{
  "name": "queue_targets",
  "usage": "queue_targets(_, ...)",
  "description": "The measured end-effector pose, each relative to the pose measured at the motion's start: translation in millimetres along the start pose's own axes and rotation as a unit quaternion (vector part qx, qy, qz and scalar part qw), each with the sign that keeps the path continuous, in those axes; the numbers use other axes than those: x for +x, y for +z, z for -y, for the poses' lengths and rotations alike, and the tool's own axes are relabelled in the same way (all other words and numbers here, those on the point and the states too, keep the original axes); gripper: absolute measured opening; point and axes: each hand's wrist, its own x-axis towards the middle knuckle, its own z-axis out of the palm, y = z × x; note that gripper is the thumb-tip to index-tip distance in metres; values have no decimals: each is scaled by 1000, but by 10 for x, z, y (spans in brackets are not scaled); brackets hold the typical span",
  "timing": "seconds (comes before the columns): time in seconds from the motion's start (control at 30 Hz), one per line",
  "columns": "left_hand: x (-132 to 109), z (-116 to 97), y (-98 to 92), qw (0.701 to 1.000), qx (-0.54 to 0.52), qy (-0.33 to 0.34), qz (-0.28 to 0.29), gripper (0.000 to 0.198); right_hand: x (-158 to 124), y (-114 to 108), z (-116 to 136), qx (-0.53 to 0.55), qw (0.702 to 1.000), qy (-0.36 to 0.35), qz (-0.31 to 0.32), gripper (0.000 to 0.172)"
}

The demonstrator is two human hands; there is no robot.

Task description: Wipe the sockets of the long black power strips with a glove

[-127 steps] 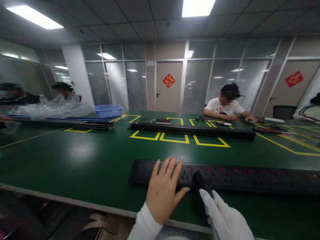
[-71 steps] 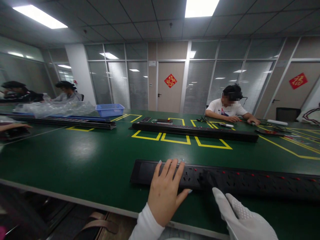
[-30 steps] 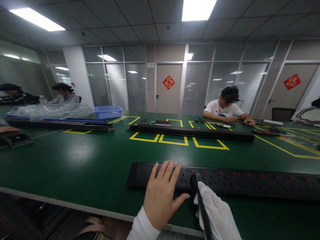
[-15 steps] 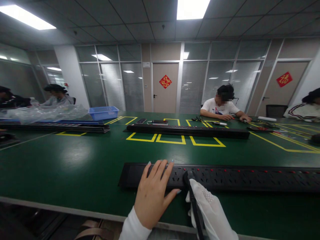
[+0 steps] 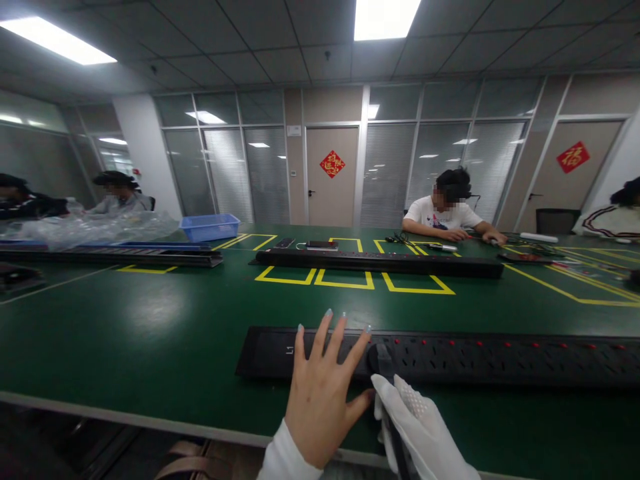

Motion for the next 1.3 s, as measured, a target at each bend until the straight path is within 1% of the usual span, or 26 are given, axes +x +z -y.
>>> queue_targets(0.17,33,-9,92,1000,-23,9,-11,60,42,26,24,3,1000,-12,-5,61)
queue_targets(0.3,26,14,109,1000,-27,10,-5,59,37,1,-15,-4,1000,-14,-2,62)
queue_targets(0.5,6,3,90,1000,-26,3,-1,59,57,-110,-110,-83,996,-16,6,68)
queue_targets(0.6,4,-5,89,1000,-29,3,-9,55,41,-92,-88,-62,998,-10,8,63)
queue_targets(0.73,6,-10,85,999,-35,0,-11,55,-6,-17,-23,-45,999,4,23,73)
queue_targets(0.83,5,-12,82,999,-36,0,-10,58,-16,-11,2,-56,998,16,29,75)
queue_targets(1.03,-5,-24,77,999,-40,0,-10,57,26,-90,27,-85,996,-18,36,73)
queue_targets(1.17,-6,-22,84,999,-41,0,-14,56,34,-73,44,-81,996,-18,39,76)
queue_targets(1.3,-6,-22,85,999,-43,-1,-19,54,41,-40,74,-52,997,-33,41,78)
